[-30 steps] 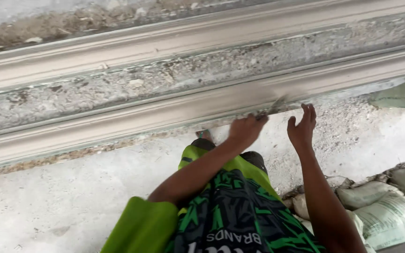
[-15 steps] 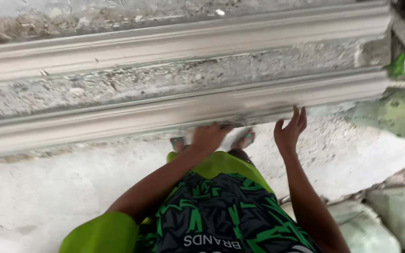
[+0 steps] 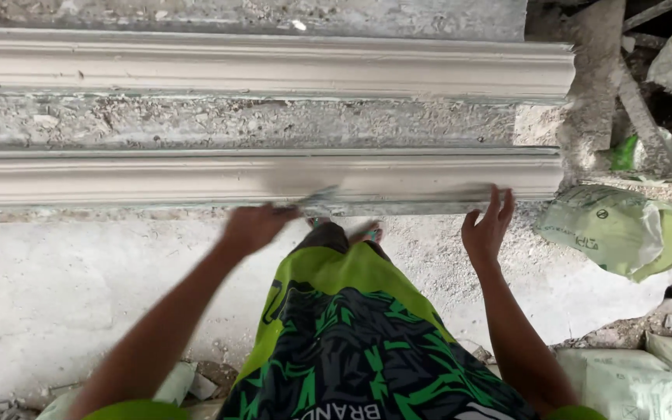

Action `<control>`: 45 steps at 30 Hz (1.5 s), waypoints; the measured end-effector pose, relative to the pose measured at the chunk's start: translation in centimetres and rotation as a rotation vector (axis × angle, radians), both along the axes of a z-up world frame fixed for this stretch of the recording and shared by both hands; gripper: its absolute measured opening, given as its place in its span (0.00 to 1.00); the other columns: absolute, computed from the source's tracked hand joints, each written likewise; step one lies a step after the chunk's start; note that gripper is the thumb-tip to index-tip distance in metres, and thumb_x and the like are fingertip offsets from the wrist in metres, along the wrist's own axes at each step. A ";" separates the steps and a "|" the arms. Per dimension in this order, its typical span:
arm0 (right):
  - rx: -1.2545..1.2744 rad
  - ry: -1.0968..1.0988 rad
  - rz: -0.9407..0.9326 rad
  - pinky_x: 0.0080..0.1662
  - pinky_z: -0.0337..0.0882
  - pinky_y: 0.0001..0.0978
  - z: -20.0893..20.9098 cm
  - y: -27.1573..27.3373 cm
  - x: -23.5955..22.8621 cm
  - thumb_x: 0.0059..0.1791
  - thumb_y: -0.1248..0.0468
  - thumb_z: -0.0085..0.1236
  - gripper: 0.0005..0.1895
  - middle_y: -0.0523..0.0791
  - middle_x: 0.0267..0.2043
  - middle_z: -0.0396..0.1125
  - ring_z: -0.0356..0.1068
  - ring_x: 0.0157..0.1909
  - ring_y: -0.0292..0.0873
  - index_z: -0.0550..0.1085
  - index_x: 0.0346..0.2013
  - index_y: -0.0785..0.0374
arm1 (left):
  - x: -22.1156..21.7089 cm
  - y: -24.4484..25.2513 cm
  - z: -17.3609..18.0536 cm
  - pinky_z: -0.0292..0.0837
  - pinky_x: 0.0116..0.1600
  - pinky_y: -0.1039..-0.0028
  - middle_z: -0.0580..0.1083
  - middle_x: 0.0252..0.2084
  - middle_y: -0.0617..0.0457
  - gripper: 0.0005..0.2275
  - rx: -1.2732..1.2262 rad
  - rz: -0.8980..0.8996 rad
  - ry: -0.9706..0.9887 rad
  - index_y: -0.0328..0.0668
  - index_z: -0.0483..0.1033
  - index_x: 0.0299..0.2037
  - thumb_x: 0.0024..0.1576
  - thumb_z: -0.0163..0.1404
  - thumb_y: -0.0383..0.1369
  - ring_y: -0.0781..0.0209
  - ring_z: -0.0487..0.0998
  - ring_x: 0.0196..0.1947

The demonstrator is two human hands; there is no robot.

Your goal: Smoothing and cleaning excess plaster from decorative moldings using a spatula on a workbench.

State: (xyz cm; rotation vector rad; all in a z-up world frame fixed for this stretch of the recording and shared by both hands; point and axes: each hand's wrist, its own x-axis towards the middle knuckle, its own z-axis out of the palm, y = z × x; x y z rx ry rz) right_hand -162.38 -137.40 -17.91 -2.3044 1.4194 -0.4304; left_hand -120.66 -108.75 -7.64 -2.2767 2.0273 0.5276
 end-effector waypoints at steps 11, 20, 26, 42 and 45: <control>0.121 0.058 0.002 0.71 0.58 0.55 2.9 -1.7 -1.0 0.53 0.71 0.47 0.36 0.60 0.78 0.43 0.45 0.79 0.65 0.53 0.76 0.59 | -8.9 -6.3 -5.5 0.73 0.23 0.62 0.75 0.35 0.47 0.19 -0.345 -0.062 0.128 0.68 0.76 0.58 0.56 0.51 0.37 0.52 0.79 0.22; 0.115 0.013 -0.156 0.69 0.56 0.55 -2.5 -11.1 -9.5 0.52 0.68 0.51 0.39 0.64 0.75 0.46 0.48 0.75 0.67 0.49 0.76 0.69 | -13.3 -10.7 -4.8 0.74 0.22 0.58 0.76 0.30 0.48 0.18 -0.145 -0.045 0.089 0.69 0.72 0.62 0.60 0.47 0.40 0.49 0.80 0.21; 0.272 -0.029 -0.142 0.67 0.61 0.49 -3.0 -14.4 -12.5 0.51 0.66 0.50 0.34 0.60 0.71 0.58 0.59 0.70 0.61 0.57 0.73 0.67 | -20.3 -16.4 -4.9 0.76 0.27 0.56 0.75 0.33 0.47 0.17 -0.219 -0.051 0.204 0.66 0.73 0.60 0.59 0.48 0.40 0.48 0.81 0.26; 0.527 -0.334 0.002 0.59 0.72 0.32 -4.2 -17.3 -16.5 0.50 0.76 0.45 0.27 0.52 0.59 0.72 0.73 0.56 0.45 0.71 0.64 0.65 | -24.5 -20.2 -1.6 0.75 0.21 0.58 0.74 0.30 0.46 0.19 -0.126 -0.024 0.146 0.63 0.74 0.60 0.57 0.47 0.35 0.47 0.80 0.21; 0.617 -0.402 0.004 0.61 0.69 0.33 -4.6 -17.5 -16.6 0.50 0.78 0.43 0.29 0.51 0.62 0.70 0.71 0.59 0.46 0.68 0.66 0.67 | -26.1 -20.8 -3.9 0.75 0.20 0.57 0.74 0.28 0.48 0.18 -0.070 -0.003 0.115 0.66 0.74 0.59 0.58 0.47 0.34 0.50 0.81 0.21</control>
